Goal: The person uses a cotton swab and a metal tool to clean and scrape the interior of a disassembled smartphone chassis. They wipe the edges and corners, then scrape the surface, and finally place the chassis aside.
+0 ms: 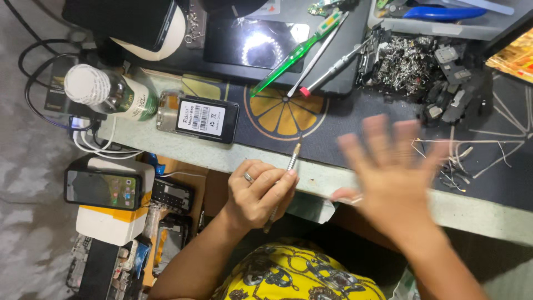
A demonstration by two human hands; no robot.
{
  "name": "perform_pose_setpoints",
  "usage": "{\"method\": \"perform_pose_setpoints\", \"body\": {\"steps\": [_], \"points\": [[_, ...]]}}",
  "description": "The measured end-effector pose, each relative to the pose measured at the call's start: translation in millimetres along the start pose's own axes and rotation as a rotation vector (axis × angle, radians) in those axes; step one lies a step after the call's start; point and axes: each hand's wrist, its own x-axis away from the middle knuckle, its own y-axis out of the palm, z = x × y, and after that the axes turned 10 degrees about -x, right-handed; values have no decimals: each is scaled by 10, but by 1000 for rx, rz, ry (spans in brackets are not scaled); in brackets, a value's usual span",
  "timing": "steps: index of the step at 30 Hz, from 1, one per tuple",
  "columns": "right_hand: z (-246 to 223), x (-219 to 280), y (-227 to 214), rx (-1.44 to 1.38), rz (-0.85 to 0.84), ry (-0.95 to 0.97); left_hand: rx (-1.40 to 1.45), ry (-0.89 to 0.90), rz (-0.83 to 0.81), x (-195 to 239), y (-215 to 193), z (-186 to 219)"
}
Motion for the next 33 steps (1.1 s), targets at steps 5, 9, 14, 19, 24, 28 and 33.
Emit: {"method": "perform_pose_setpoints", "body": {"steps": [5, 9, 14, 19, 24, 28, 33], "points": [[185, 159, -13, -29, 108, 33, 18, 22, -44, -20, -5, 37], [119, 54, -48, 77, 79, 25, 16, 42, -9, -95, 9, 17], [-76, -26, -189, -116, 123, 103, 39, 46, -39, -20, 21, 51], [-22, -43, -130, -69, 126, 146, 35, 56, -8, -29, 6, 6], [63, 121, -54, 44, 1, 37, 68, 58, -60, -52, -3, 41], [55, -24, -198, -12, 138, 191, 109, 76, -33, -67, 53, 42], [-135, -156, -174, -39, -1, -189, 148, 125, -126, -3, 66, -1]]}}
